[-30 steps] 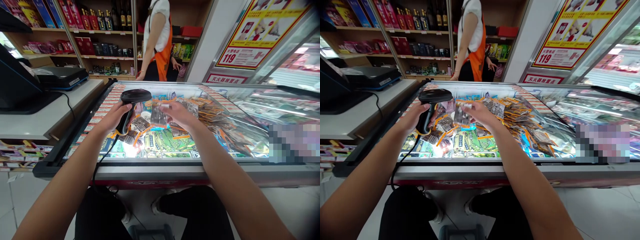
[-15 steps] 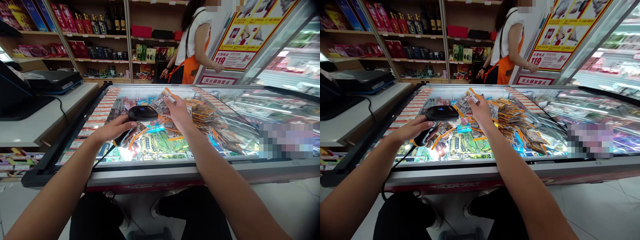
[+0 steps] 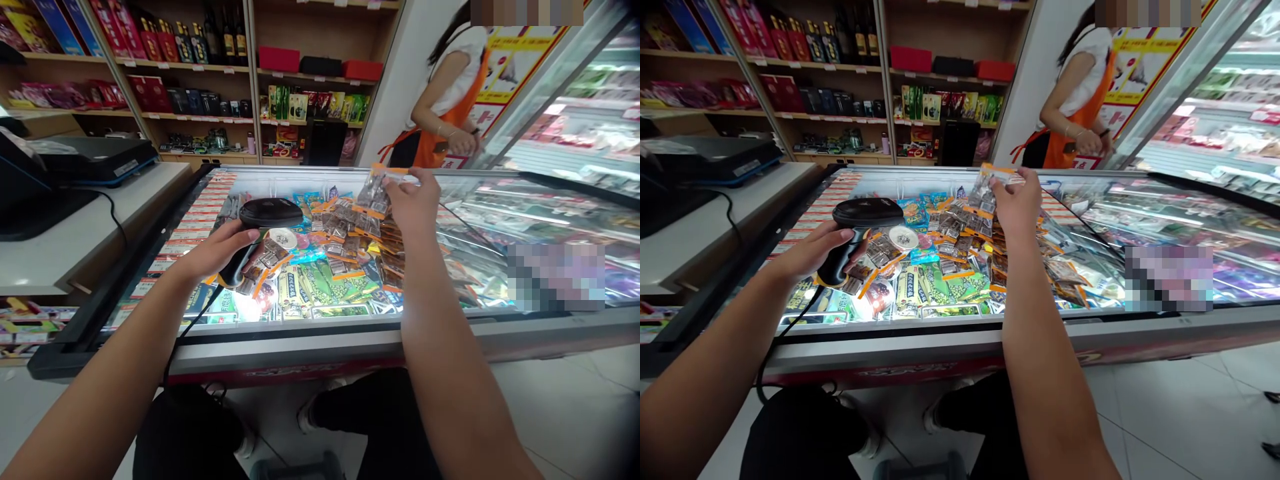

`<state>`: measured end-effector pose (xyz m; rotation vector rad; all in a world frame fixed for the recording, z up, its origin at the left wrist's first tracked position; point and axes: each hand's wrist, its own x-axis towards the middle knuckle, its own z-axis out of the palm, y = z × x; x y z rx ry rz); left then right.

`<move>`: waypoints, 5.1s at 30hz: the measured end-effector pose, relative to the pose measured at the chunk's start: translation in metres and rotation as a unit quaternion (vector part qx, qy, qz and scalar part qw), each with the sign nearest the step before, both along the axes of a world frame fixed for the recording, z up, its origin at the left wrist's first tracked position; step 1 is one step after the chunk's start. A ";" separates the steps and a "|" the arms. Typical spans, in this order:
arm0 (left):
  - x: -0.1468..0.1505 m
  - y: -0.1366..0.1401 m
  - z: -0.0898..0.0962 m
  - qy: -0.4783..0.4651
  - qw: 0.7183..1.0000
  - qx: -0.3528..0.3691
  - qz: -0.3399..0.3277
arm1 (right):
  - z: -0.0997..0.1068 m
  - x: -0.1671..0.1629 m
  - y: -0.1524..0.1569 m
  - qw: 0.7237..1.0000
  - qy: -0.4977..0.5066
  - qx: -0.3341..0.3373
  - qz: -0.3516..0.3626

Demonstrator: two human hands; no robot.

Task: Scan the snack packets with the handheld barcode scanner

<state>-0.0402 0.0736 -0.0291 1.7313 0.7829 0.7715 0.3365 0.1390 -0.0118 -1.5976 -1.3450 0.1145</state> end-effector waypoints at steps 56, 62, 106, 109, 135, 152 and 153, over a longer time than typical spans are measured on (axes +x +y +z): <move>0.004 0.006 0.000 -0.108 0.985 -0.028 0.129 | -0.007 -0.024 -0.003 0.995 -0.064 0.071 0.023; 0.005 0.007 -0.002 -0.099 0.987 -0.031 0.120 | -0.014 0.017 -0.002 0.981 -0.160 -0.083 -0.076; 0.006 0.001 0.001 -0.066 0.997 -0.015 0.023 | -0.029 -0.107 -0.018 0.960 0.071 -0.064 0.262; 0.005 0.002 0.003 -0.083 0.996 -0.009 0.042 | -0.030 -0.109 -0.021 0.956 0.063 -0.075 0.278; 0.008 0.006 0.009 -0.137 0.978 -0.015 0.157 | -0.026 -0.074 -0.011 0.959 -0.266 -0.082 0.054; 0.000 0.013 0.008 -0.181 0.963 -0.015 0.201 | -0.074 -0.200 -0.047 0.868 -0.224 -0.104 0.432; 0.000 0.014 0.007 -0.178 0.963 -0.016 0.200 | -0.072 -0.197 -0.046 0.877 -0.199 -0.113 0.422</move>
